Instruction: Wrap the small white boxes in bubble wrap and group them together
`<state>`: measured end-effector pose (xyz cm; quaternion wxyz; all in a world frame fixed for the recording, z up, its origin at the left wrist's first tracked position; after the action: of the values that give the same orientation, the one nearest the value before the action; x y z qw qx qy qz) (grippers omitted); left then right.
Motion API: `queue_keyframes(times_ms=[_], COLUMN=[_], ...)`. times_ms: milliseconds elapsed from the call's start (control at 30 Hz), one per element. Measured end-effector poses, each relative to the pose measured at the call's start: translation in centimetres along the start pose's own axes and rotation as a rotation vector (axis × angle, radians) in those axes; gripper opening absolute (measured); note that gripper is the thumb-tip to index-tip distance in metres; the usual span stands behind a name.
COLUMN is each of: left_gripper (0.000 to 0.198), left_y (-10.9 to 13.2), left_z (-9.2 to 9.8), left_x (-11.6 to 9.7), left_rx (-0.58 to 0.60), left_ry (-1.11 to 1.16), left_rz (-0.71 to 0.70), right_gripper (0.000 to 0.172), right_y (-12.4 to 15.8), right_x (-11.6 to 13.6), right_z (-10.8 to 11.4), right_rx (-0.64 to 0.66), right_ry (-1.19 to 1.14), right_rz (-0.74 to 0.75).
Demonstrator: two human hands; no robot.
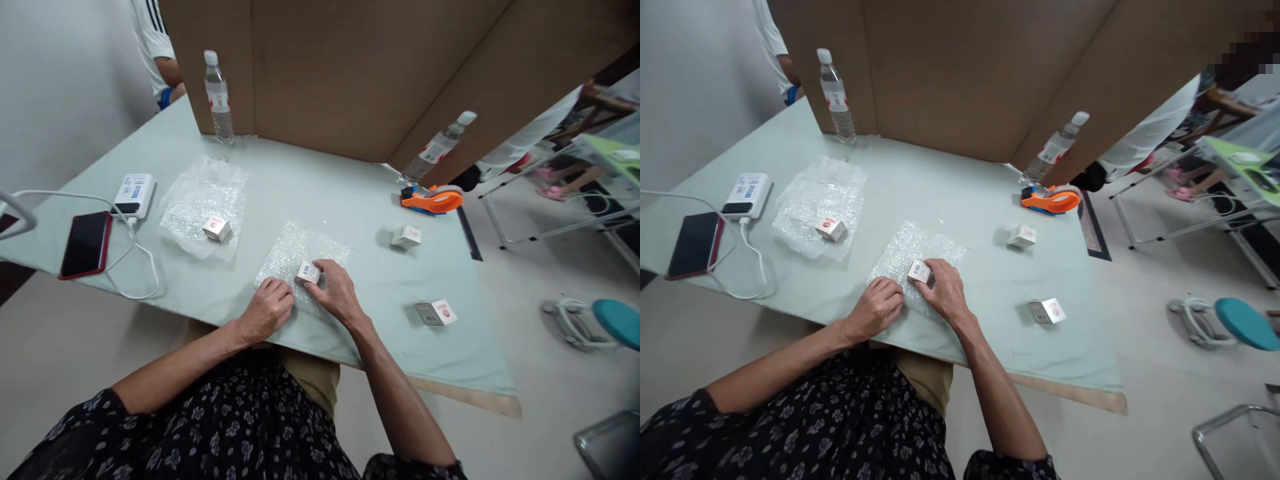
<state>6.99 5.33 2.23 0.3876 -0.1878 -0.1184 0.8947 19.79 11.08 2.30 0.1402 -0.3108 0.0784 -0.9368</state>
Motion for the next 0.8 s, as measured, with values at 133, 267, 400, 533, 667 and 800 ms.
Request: queue_keyframes(times_ms=[133,267,400,533,667,800], left_gripper=[0.015,0.014,0.012,0.012,0.012,0.01], left_y=[-0.1,-0.3,-0.6,-0.8,-1.2,-3.0], left_z=[0.4,0.3,0.8,1.2,2.0,2.7], left_x=[0.2,0.4,0.1,-0.4,-0.2,1.0], left_rx=[-0.021,-0.036,-0.112,-0.155,-0.193,-0.18], left_ry=[-0.011,-0.032,0.008,0.073,0.107,0.181], left_rz=[0.019,0.017,-0.016,-0.051,-0.018,0.051], right_gripper=[0.034,0.034,0.036,0.037,0.038,0.04], right_y=[0.1,-0.4,-0.8,-0.8,-0.8,-1.1], right_x=[-0.2,-0.5,-0.8,-0.7,-1.1,-1.7], right_z=[0.1,0.2,0.2,0.2,-0.3,0.0], right_rx=[-0.009,-0.034,-0.031,-0.009,0.029,0.108], right_ry=[-0.026,-0.022,0.004,0.036,0.031,-0.082], right_rz=[-0.01,-0.018,-0.033,-0.022,-0.042,-0.047])
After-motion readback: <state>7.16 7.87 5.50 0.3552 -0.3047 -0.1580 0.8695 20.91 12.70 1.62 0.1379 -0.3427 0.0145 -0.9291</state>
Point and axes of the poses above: each hand's wrist, its own y-axis away from the middle knuckle, its own z-axis out of the back of the hand, x = y × z, the point moved 9 cm from there along -y, towards the middle knuckle, and after that the axes turned 1 degree about -z, right-handed, at the moved point
